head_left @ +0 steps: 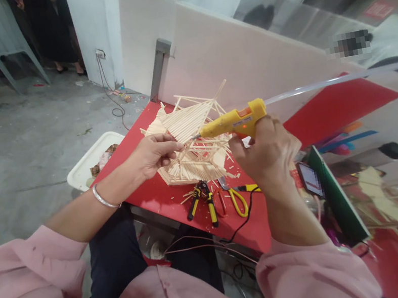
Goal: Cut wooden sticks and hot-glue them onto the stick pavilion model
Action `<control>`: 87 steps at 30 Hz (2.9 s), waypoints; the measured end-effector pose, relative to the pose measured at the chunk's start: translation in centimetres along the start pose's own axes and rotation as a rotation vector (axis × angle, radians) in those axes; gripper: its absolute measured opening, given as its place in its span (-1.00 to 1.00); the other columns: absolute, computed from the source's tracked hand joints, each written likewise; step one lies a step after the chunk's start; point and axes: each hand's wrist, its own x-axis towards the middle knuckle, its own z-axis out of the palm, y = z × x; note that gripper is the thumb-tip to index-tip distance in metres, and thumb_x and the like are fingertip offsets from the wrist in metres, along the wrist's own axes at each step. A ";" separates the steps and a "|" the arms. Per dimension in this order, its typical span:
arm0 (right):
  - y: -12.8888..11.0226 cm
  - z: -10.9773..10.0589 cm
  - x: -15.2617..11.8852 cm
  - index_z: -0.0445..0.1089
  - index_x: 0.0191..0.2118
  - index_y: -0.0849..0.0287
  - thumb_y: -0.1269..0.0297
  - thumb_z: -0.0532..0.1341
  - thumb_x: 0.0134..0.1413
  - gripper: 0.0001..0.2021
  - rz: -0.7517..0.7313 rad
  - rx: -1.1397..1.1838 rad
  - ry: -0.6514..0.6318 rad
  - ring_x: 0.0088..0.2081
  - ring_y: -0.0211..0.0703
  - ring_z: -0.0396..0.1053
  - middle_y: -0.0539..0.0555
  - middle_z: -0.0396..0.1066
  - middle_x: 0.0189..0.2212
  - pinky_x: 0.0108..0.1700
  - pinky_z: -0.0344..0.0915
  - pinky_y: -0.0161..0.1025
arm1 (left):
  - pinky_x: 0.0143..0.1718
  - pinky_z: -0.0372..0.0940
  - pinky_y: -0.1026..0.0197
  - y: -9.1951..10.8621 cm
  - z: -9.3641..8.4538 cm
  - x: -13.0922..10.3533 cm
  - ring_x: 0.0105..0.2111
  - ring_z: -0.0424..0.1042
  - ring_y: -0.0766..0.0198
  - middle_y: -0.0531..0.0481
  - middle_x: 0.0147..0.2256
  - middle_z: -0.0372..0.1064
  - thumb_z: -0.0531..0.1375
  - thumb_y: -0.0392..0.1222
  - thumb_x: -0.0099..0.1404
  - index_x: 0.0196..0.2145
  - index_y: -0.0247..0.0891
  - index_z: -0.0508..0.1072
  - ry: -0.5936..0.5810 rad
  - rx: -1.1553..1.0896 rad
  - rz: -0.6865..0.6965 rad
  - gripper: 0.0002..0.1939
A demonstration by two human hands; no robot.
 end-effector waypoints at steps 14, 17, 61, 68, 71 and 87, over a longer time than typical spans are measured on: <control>0.6 -0.5 -0.6 0.35 -0.25 0.20 0.09 0.16 0.00 -0.72 0.021 -0.021 0.059 -0.47 -0.17 0.15 0.07 0.26 -0.45 -0.43 -0.06 -0.21 | -0.69 0.00 0.41 0.3 0.6 0.3 -0.69 0.24 0.51 0.08 -0.63 0.32 0.31 -0.51 0.11 -0.57 -0.30 0.29 0.007 0.042 0.016 -0.71; 0.3 -0.4 -0.5 0.35 -0.24 0.20 0.10 0.17 0.00 -0.72 0.030 -0.009 0.062 -0.46 -0.17 0.15 0.08 0.26 -0.44 -0.43 -0.06 -0.21 | -0.68 -0.01 0.41 0.5 0.6 0.4 -0.68 0.25 0.52 0.06 -0.59 0.36 0.30 -0.52 0.11 -0.57 -0.28 0.26 0.018 0.038 -0.013 -0.69; 0.1 -0.1 -0.7 0.37 -0.23 0.19 0.10 0.18 0.01 -0.72 0.062 -0.005 0.068 -0.46 -0.14 0.17 0.14 0.29 -0.41 -0.43 -0.07 -0.20 | -0.66 0.07 0.41 0.9 1.1 0.3 -0.64 0.31 0.48 -0.03 -0.53 0.44 0.30 -0.52 0.13 -0.54 -0.33 0.37 0.028 0.013 -0.071 -0.77; 0.2 0.1 -0.8 0.35 -0.28 0.17 0.08 0.17 0.03 -0.74 0.034 -0.040 0.117 -0.47 -0.15 0.17 0.13 0.31 -0.41 -0.42 -0.06 -0.20 | -0.67 0.07 0.42 0.9 1.1 0.4 -0.66 0.30 0.49 -0.04 -0.55 0.44 0.30 -0.53 0.13 -0.56 -0.33 0.32 0.019 0.016 -0.076 -0.74; 0.2 0.1 -1.0 0.34 -0.27 0.17 0.09 0.18 0.02 -0.75 0.021 -0.025 0.098 -0.45 -0.14 0.18 0.14 0.31 -0.40 -0.42 -0.05 -0.20 | -0.67 0.08 0.42 0.9 1.1 0.5 -0.66 0.30 0.48 -0.04 -0.55 0.44 0.31 -0.52 0.11 -0.56 -0.32 0.32 0.019 0.012 -0.069 -0.74; 0.1 -0.1 -1.4 0.34 -0.28 0.15 0.08 0.19 0.00 -0.75 0.044 0.006 0.084 -0.45 -0.14 0.16 0.14 0.30 -0.40 -0.42 -0.03 -0.19 | -0.70 0.09 0.43 1.0 1.2 0.4 -0.67 0.30 0.49 -0.05 -0.54 0.45 0.30 -0.54 0.10 -0.55 -0.32 0.32 0.030 -0.002 -0.071 -0.74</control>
